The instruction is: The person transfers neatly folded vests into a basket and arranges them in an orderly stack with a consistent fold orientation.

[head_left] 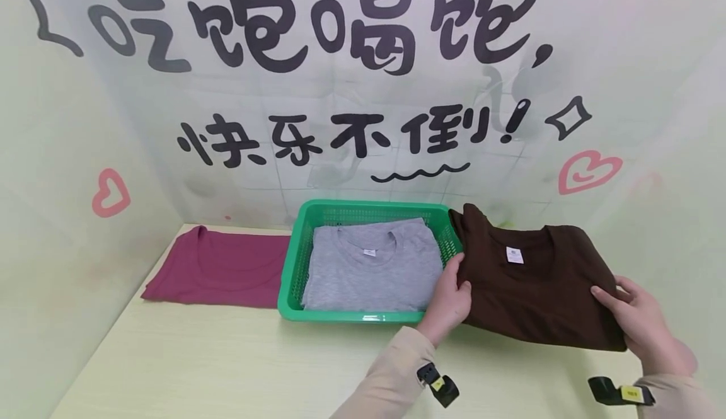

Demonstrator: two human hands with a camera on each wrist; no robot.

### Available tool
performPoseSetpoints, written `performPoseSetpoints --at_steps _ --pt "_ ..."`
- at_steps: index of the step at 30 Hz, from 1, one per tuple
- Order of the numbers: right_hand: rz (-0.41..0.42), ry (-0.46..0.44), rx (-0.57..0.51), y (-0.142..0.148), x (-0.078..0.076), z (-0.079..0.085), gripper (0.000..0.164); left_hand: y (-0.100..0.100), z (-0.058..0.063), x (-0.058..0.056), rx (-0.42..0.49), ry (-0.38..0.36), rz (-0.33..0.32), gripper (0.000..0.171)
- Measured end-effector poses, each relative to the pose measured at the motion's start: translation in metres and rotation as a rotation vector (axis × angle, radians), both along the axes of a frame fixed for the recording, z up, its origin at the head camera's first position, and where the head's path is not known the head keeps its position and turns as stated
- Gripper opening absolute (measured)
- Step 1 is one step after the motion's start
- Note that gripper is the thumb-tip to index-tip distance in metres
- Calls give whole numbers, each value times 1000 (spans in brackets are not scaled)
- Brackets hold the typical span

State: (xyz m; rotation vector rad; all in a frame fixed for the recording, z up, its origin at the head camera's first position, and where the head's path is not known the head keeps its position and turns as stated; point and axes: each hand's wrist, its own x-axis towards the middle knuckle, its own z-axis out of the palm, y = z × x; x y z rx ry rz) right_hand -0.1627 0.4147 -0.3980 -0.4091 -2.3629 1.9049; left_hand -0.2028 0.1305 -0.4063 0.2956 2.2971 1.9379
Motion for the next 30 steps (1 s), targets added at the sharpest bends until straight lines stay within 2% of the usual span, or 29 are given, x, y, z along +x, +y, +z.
performPoseSetpoints --at_steps 4,14,21,30 --pt "14 15 -16 -12 -4 4 23 -13 1 -5 21 0 8 47" --pt "26 47 -32 -51 -18 9 22 -52 -1 -16 121 -63 28 48" --pt "22 66 15 -78 -29 10 20 -79 0 -22 126 -80 48 49" --pt "24 57 -2 -115 -40 7 19 -115 0 -28 135 -89 55 49"
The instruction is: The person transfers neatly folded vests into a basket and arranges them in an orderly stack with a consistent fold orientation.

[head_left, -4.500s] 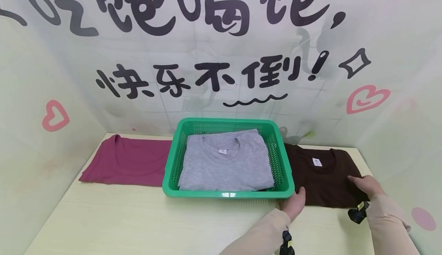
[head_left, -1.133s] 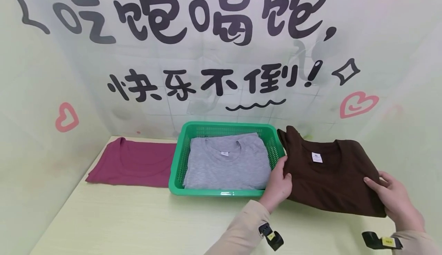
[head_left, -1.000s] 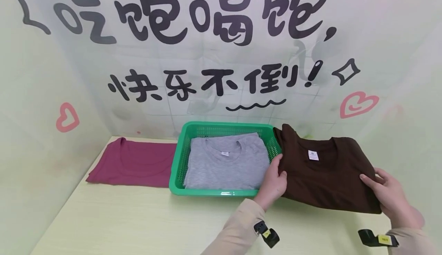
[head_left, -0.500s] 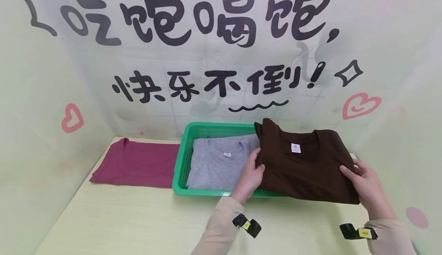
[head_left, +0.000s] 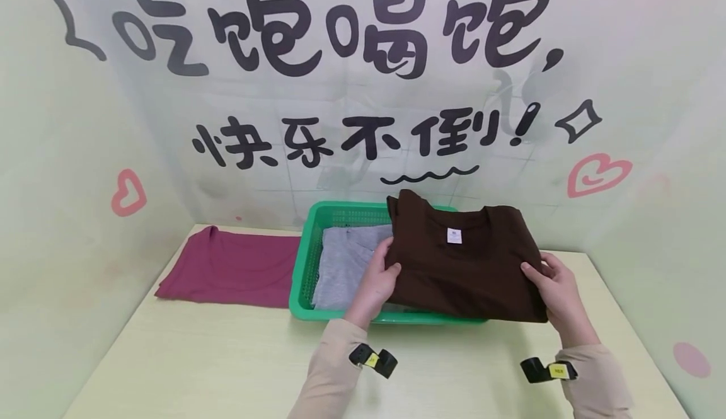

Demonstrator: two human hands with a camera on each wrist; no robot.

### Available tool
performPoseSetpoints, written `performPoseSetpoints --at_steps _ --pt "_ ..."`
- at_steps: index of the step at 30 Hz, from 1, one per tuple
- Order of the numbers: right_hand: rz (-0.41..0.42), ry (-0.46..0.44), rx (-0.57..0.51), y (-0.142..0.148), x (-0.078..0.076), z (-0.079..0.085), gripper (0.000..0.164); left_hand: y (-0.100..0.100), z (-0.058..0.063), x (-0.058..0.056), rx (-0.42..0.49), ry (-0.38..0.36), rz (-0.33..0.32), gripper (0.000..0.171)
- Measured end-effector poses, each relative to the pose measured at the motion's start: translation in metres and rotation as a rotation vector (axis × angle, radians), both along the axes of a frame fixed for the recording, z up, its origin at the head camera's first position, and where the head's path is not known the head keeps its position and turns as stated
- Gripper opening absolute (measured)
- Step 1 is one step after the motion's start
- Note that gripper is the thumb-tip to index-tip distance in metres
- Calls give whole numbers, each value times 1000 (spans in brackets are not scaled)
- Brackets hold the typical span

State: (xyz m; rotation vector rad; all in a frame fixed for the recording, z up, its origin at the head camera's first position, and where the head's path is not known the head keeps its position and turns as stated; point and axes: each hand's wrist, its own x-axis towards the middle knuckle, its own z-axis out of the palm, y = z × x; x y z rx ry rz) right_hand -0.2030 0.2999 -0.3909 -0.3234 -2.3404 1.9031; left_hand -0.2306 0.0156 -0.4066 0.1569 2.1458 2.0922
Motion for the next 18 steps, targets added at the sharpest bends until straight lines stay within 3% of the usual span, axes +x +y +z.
performPoseSetpoints --at_steps 16,18 --pt "42 -39 -25 -51 -24 -7 9 -49 -5 -5 -40 -7 77 50" --pt "49 -51 -18 -56 -26 -7 14 -54 -5 -5 -48 -15 91 50"
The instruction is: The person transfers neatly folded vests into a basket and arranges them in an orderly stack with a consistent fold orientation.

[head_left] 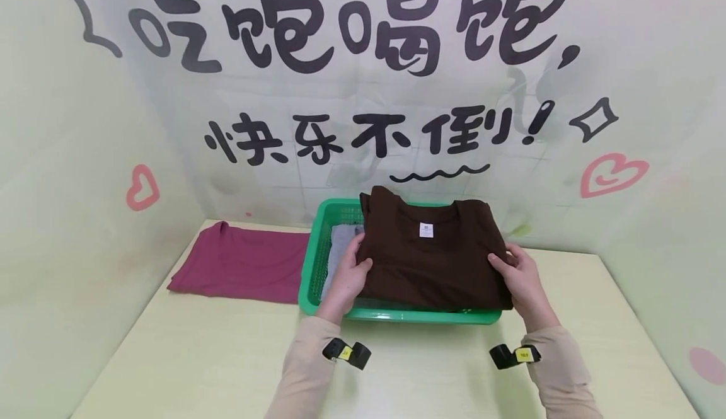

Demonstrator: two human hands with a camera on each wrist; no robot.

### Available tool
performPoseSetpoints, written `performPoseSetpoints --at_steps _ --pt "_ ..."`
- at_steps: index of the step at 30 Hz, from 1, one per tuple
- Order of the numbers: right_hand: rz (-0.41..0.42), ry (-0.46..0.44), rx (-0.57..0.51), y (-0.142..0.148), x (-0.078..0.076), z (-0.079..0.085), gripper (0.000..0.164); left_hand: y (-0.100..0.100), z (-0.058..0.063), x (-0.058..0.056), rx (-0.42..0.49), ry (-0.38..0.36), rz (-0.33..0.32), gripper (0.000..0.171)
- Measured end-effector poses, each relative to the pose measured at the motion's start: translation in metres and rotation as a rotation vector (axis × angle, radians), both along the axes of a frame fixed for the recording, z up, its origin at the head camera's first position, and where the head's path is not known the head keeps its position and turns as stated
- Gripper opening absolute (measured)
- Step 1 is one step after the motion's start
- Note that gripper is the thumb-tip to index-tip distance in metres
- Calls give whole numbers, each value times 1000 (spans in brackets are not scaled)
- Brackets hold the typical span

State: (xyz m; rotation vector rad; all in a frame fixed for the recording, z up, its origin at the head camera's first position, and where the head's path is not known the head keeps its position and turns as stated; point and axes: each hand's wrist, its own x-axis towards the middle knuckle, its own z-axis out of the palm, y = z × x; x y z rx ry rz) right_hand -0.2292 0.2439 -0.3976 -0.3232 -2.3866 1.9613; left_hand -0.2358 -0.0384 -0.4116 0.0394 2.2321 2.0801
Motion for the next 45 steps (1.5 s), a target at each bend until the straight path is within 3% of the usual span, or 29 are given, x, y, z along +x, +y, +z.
performPoseSetpoints --at_steps 7,25,45 --pt "39 -37 53 -15 -9 -1 38 -15 -3 -1 -31 -7 38 51" --pt "51 -59 113 -38 -21 -20 35 -31 -20 -1 -65 -42 96 49" --pt "91 -127 148 -44 -27 -33 36 -37 -23 -11 -42 -116 112 47"
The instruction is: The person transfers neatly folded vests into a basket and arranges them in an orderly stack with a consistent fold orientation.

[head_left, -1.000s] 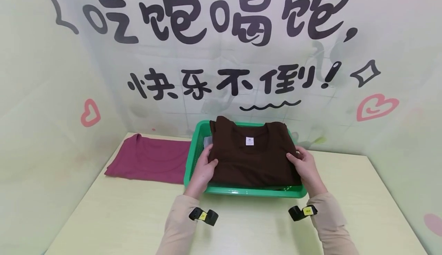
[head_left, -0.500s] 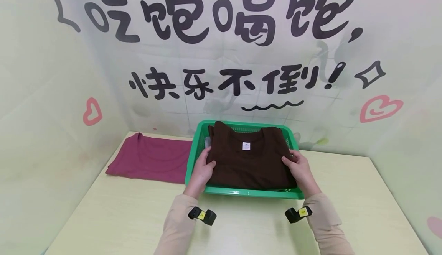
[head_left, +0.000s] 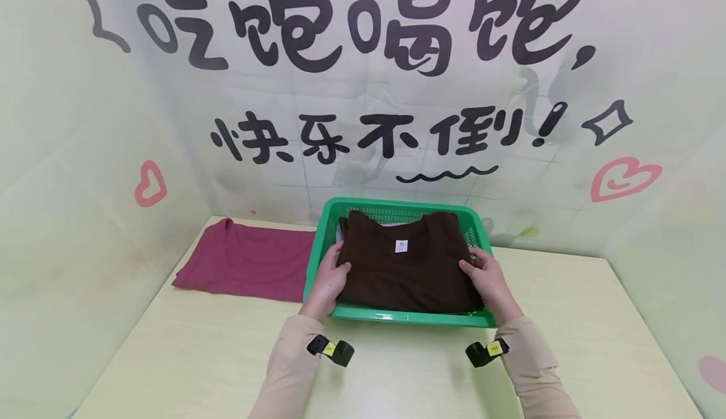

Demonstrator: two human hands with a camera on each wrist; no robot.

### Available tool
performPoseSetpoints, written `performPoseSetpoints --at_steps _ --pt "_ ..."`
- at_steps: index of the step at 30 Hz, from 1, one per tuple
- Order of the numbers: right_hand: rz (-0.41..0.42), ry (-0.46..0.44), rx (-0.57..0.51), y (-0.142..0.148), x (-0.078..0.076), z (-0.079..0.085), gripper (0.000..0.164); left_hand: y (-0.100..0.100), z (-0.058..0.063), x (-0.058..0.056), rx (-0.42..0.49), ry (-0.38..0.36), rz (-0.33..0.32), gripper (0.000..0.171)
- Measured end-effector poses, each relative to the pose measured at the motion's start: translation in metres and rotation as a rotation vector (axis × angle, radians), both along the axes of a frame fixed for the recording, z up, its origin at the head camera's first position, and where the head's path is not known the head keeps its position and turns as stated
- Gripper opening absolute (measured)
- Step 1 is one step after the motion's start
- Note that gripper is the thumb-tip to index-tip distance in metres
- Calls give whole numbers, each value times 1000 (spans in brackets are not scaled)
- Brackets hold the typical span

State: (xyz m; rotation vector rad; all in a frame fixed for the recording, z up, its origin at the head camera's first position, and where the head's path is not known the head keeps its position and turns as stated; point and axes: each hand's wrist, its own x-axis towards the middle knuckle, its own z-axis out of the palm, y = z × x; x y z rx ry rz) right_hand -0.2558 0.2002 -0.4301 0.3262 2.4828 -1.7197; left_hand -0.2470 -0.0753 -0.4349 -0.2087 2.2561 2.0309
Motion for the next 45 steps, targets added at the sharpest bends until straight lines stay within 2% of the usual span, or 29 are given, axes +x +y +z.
performPoseSetpoints --at_steps 12,21,31,35,41,45 --pt "16 -23 -26 0 2 -1 36 0 1 0 -2 -12 0 47" --pt "29 -18 9 -2 8 -2 36 -1 2 1 -59 -32 -11 50" --pt "70 -7 36 0 17 -1 45 -3 7 3 -79 -6 -46 57" --pt "82 -7 34 0 20 -1 48 -4 9 5 -97 -24 -52 57" --pt "145 0 67 0 29 5 52 -6 15 11 -113 -86 -92 59" --pt "194 19 128 0 37 11 53 -8 20 16 -100 -84 -127 60"
